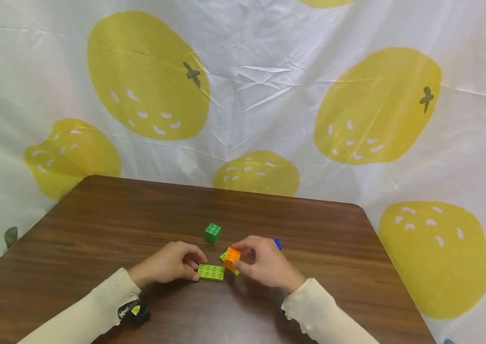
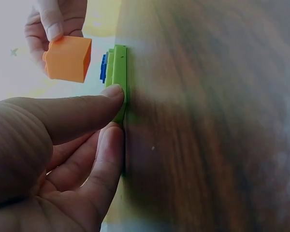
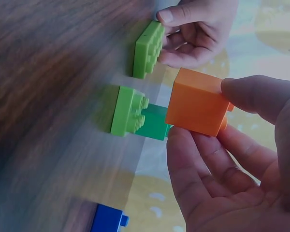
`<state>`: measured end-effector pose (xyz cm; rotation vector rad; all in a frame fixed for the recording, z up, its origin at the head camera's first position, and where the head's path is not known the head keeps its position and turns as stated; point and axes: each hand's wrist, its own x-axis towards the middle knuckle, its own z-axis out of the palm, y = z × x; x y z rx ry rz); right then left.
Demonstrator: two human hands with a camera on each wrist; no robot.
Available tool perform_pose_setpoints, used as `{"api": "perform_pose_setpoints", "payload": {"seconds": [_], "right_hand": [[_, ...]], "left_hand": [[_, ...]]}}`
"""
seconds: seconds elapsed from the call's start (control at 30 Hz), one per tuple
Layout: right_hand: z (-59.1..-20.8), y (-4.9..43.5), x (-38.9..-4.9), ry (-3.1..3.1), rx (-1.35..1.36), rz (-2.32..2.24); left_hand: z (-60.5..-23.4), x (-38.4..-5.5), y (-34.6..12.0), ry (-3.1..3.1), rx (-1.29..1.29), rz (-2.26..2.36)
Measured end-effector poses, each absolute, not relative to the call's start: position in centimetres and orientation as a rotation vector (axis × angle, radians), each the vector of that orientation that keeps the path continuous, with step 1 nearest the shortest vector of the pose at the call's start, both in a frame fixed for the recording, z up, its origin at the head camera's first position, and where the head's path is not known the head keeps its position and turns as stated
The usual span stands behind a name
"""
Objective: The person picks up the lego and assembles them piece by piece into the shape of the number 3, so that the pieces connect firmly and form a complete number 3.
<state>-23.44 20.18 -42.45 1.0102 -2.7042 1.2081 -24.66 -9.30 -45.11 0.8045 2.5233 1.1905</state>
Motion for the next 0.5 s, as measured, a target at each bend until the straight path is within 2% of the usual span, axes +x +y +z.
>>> {"api": "perform_pose_setpoints", "payload": {"seconds": [0.5], "right_hand": [[-42.8,18.9,-23.3,-2.775,0.993,1.227]], "left_hand": [[-45.1,-24.7,-9.1,2.492,0.76,1.216]]}}
